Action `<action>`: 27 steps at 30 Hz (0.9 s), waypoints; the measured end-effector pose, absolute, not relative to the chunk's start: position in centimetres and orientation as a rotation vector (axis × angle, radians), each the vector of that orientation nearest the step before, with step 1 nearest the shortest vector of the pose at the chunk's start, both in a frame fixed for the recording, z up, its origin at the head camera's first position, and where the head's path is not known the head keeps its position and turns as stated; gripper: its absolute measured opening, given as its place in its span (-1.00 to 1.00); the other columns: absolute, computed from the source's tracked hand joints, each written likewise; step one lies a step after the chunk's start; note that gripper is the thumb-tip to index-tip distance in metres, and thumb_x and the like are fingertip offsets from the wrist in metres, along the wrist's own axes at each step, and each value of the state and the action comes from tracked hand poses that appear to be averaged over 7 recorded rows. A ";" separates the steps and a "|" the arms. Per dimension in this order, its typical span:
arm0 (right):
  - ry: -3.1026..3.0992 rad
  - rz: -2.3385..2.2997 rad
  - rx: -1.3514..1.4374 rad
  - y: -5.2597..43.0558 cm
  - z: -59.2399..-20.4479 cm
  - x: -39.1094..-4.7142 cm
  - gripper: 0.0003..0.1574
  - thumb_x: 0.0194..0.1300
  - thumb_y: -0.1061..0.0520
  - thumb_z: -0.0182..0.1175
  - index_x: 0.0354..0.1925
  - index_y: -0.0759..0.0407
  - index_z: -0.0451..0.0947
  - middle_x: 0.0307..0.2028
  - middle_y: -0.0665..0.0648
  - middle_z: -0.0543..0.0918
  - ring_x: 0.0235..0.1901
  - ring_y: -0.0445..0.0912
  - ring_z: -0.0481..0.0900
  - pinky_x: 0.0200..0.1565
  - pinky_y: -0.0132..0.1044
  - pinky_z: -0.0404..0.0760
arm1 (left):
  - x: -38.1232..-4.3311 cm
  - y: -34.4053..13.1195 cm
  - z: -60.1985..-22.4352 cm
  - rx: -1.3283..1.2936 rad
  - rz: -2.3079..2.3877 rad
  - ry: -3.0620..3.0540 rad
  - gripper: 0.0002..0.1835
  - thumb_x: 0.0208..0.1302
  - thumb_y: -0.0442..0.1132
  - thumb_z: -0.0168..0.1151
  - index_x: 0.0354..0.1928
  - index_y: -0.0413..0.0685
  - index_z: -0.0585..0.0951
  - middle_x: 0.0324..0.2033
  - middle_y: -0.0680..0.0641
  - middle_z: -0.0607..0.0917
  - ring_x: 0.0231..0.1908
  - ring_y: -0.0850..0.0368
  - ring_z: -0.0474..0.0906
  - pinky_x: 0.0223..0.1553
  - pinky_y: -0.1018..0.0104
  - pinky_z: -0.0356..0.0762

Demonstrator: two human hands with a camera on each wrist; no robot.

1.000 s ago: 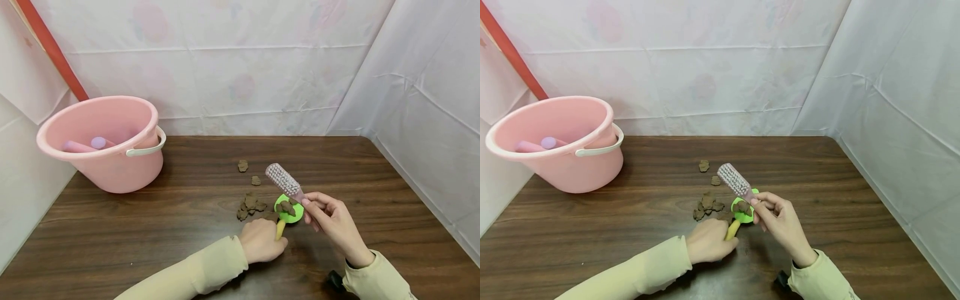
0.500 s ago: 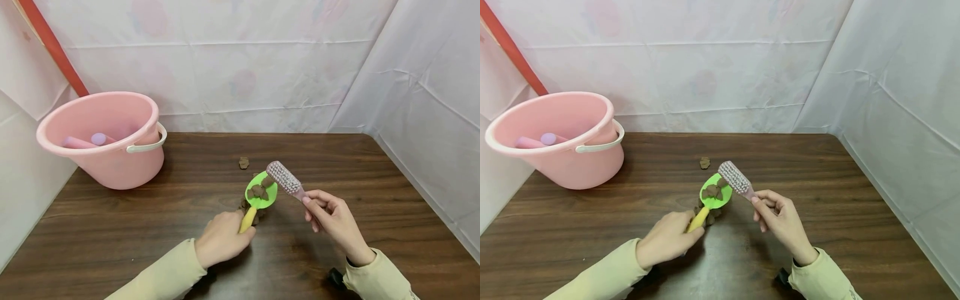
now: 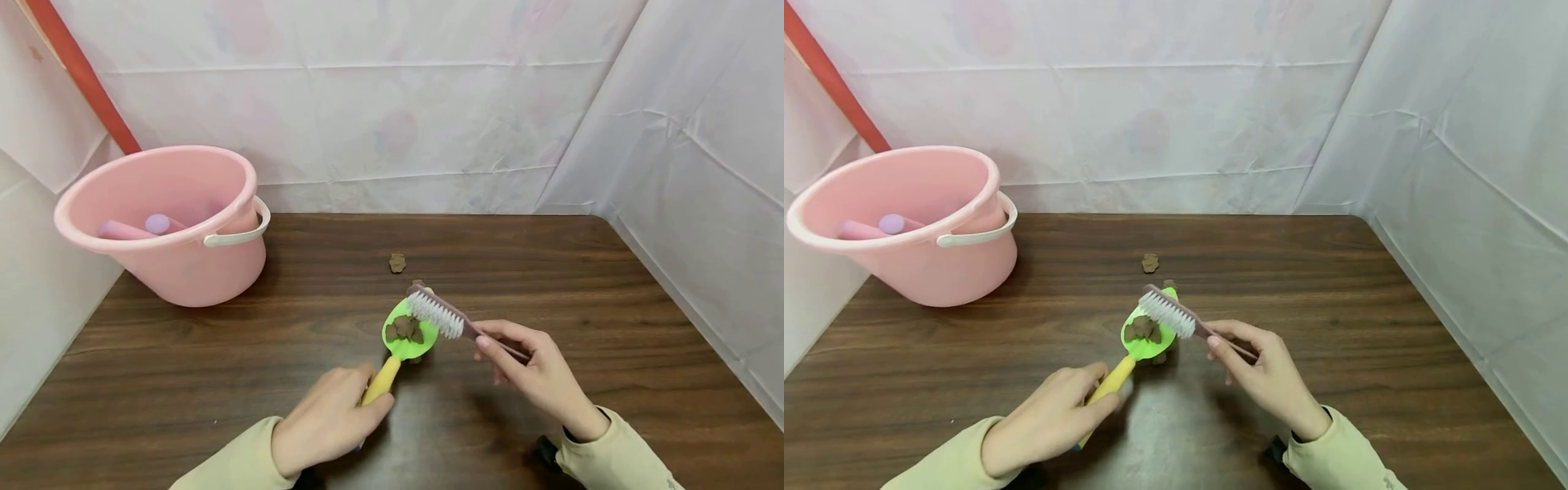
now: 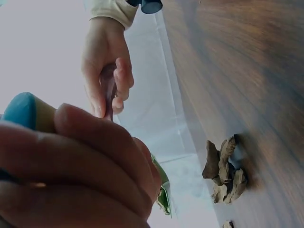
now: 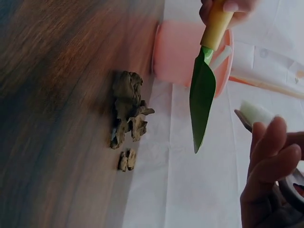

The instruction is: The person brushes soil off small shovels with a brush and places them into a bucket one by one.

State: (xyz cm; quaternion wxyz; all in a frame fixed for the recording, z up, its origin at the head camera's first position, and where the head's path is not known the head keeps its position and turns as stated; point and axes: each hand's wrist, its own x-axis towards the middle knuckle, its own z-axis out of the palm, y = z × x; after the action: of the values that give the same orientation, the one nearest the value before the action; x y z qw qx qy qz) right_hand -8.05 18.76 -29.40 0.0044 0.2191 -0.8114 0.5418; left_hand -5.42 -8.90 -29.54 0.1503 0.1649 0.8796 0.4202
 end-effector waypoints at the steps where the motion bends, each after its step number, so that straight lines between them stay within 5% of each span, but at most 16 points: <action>1: -2.538 1.665 0.709 18.6 -29.4 -8.0 -0.69 0.34 0.34 0.09 0.02 0.20 0.58 -0.35 0.02 0.67 -0.61 -0.20 0.53 -0.63 -0.33 0.50 | -5.3 -8.9 -29.5 0.474 1.199 2.532 -0.82 0.20 -0.17 0.10 -0.53 0.01 0.41 -0.76 0.14 0.44 -0.78 0.31 0.37 -0.70 0.40 0.31; 6: -2.552 1.489 0.823 17.5 -29.5 -7.5 -0.65 0.28 0.33 0.17 0.01 0.10 0.61 -0.14 0.04 0.70 -0.23 -0.27 0.63 -0.29 -0.42 0.62 | -5.0 -8.8 -29.4 0.478 1.143 2.589 -0.82 0.17 -0.17 0.12 -0.54 0.03 0.40 -0.74 0.13 0.39 -0.75 0.31 0.29 -0.70 0.40 0.24; 13: -2.490 1.225 1.047 16.9 -29.6 -7.4 -0.63 0.23 0.29 0.24 0.01 0.02 0.62 -0.32 -0.15 0.59 -0.50 -0.37 0.35 -0.49 -0.58 0.36 | -4.6 -8.6 -29.3 0.497 1.088 2.660 -0.81 0.15 -0.13 0.15 -0.55 0.08 0.39 -0.73 0.15 0.35 -0.71 0.32 0.24 -0.68 0.41 0.20; 27: -2.457 1.139 1.011 17.4 -30.3 -8.3 -0.58 0.13 0.33 0.32 -0.02 0.06 0.65 -0.28 -0.12 0.60 -0.48 -0.38 0.36 -0.45 -0.60 0.35 | -4.3 -8.8 -29.0 0.525 1.096 2.630 -0.82 0.17 -0.13 0.15 -0.52 0.08 0.40 -0.75 0.17 0.33 -0.73 0.34 0.23 -0.70 0.42 0.20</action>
State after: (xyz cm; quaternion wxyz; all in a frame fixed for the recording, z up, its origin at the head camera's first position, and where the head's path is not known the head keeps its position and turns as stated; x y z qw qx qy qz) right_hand -8.26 17.35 -30.30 0.1251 0.3471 -0.8432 0.3910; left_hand -4.33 -8.76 -29.00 0.1217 0.1799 0.9011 0.3753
